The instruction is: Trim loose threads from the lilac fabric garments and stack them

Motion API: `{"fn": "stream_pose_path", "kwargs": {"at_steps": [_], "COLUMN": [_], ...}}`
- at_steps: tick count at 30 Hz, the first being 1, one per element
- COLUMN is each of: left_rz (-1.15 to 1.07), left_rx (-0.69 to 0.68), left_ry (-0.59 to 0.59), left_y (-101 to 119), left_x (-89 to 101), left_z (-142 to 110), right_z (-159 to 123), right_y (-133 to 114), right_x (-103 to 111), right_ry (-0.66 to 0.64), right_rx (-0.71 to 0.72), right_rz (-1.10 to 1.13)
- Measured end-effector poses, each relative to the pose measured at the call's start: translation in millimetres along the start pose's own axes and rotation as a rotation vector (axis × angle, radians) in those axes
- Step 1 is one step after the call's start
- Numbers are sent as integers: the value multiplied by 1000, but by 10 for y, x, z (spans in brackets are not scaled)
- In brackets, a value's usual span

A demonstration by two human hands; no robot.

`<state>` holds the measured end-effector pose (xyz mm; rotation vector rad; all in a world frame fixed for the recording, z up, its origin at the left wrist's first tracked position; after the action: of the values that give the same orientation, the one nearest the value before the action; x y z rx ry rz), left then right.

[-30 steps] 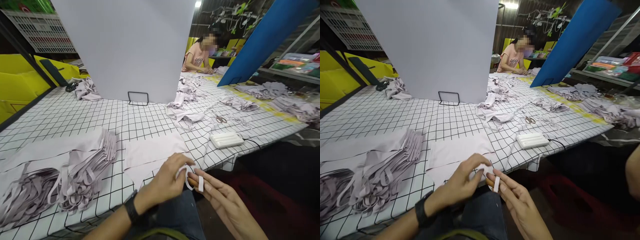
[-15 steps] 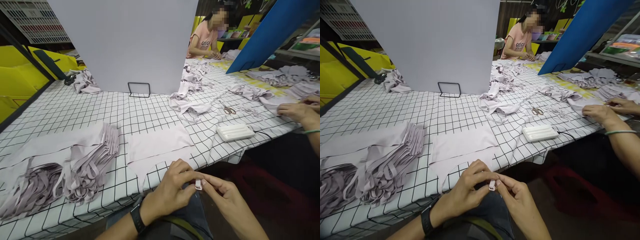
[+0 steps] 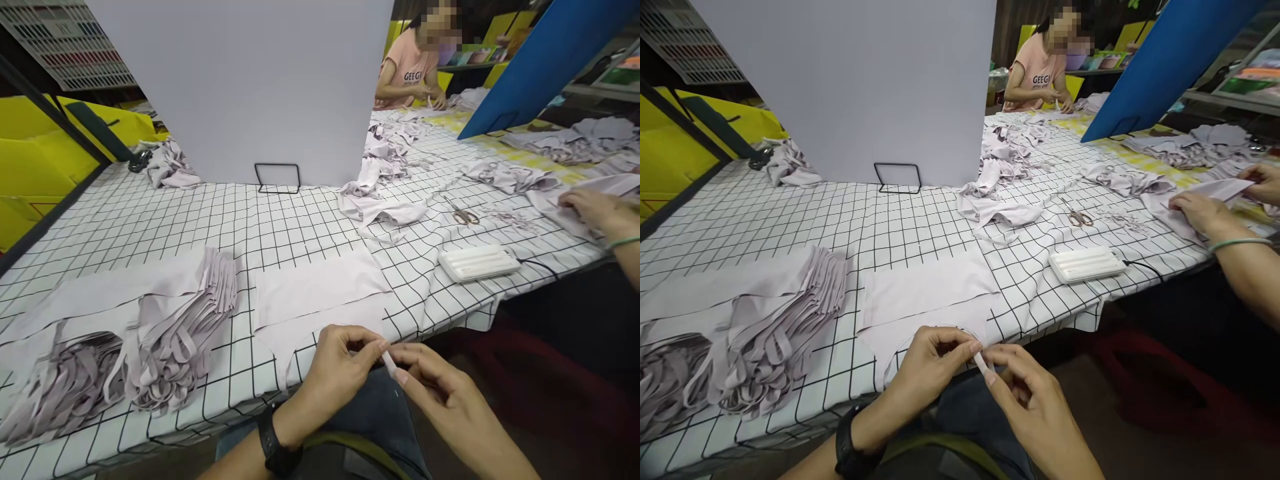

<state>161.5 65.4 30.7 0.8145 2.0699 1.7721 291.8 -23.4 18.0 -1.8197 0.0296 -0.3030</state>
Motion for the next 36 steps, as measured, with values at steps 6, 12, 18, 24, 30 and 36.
{"fn": "stream_pose_path", "kwargs": {"at_steps": [6,12,18,24,30,36], "left_rz": [78,152,876,1074,947,955], "left_rx": [-7,-19,-392,-399,-488,-609], "left_ry": [82,-11,52,19,112,189], "left_y": [21,9,145,79,68,134], "left_x": [42,136,211,181,227,189], "left_z": [4,108,385,616,604,554], "right_z": [122,225,438,656,809,889], "right_y": [42,34,23,23,122,87], "right_x": [-142,-97,-31,-129,-188,-171], "right_ry": [40,129,207,207,260,312], "right_rx": [-92,-86,-249,-318,-333,-335], "right_rz": [216,211,409,412,428,465]}}
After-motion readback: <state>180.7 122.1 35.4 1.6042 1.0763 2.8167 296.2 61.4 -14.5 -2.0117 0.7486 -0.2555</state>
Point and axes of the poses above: each hand's wrist, its own z-axis towards the middle knuckle, its own x-axis out of the back of the hand, y = z × x, the point moved 8 cm from there along z, towards the middle knuckle, and after that the axes turned 8 degrees about z, right-handed, at the moved point
